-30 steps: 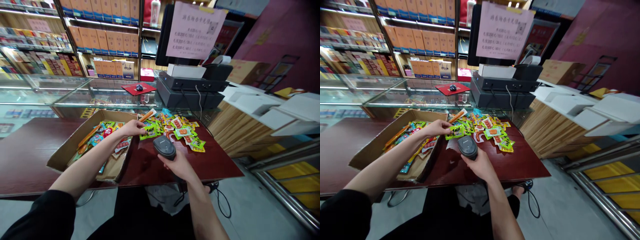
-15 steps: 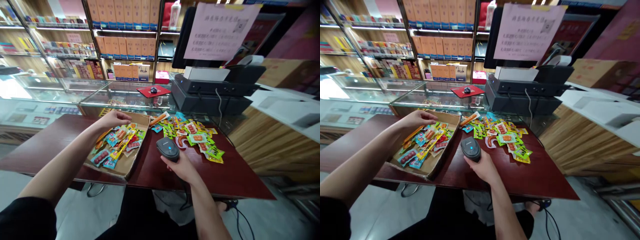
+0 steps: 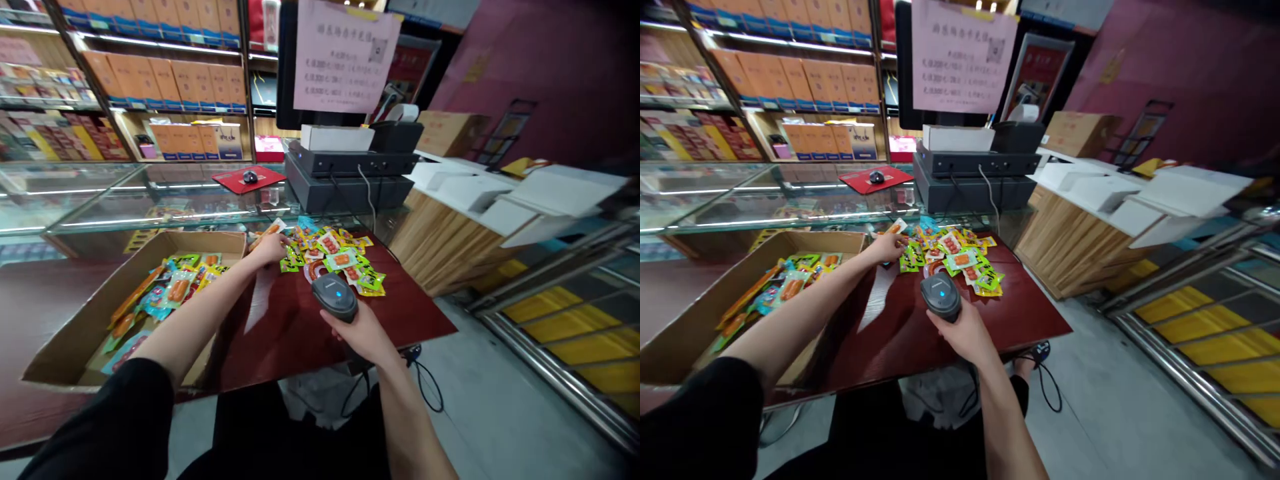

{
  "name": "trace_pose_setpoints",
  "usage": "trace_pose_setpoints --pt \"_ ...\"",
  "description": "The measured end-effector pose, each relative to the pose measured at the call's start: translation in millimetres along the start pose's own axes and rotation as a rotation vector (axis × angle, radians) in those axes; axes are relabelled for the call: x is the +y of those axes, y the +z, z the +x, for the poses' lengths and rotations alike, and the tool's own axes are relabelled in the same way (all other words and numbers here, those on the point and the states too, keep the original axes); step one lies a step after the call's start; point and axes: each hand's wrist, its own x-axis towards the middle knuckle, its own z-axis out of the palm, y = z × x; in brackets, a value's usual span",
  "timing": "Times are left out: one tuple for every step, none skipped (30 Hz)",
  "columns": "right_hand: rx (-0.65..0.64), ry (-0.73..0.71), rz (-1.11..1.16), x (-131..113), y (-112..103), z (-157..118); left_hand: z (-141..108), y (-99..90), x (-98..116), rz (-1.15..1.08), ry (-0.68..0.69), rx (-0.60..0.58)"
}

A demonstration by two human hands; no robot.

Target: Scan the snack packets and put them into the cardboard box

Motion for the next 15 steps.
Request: trace_pose_setpoints --pt "0.014 0.004 -0.009 3 -3 -2 8 8.6 -1 0.028 -0.05 0.022" --pt "0.026 0.009 -0.017 6 -6 -3 15 16.5 -3 0.04 -0.097 0.041" --pt "0.031 0.015 -0.023 9 -8 -4 20 23.5 -6 0.043 -0.134 0.052" --pt "0.031 0.021 -0.025 13 -10 -4 24 29.7 -9 0.037 -0.157 0.058" --pt "0.031 0.026 -0.022 16 -12 -5 27 35.1 -12 0.022 -0.168 0.062" --pt "0.032 0.03 -0.015 19 -12 -4 28 39.7 -15 0.005 -0.165 0.065" --pt "0.036 0.034 -0.005 22 -12 -4 29 43.7 -17 -0.009 -0.151 0.064" --pt "0.042 0.035 0.007 24 -12 -3 29 47.1 -18 -0.017 -0.136 0.064" --pt "0.046 0.033 0.021 25 -11 -2 29 50.1 -18 -0.018 -0.123 0.065" --pt "0.048 0.029 0.033 26 -10 -1 28 52.7 -17 -0.009 -0.114 0.068" --pt "0.049 0.023 0.042 27 -8 0 28 54.9 -16 0.004 -0.11 0.072" --pt "0.048 0.018 0.049 26 -7 1 27 56.5 -15 0.013 -0.111 0.077" --pt "0.043 0.014 0.051 26 -6 1 28 57.6 -14 0.01 -0.118 0.083" --pt "0.038 0.013 0.051 25 -5 2 29 57.9 -14 -0.009 -0.129 0.088" --pt "0.034 0.013 0.049 25 -4 2 31 57.6 -14 -0.049 -0.134 0.07"
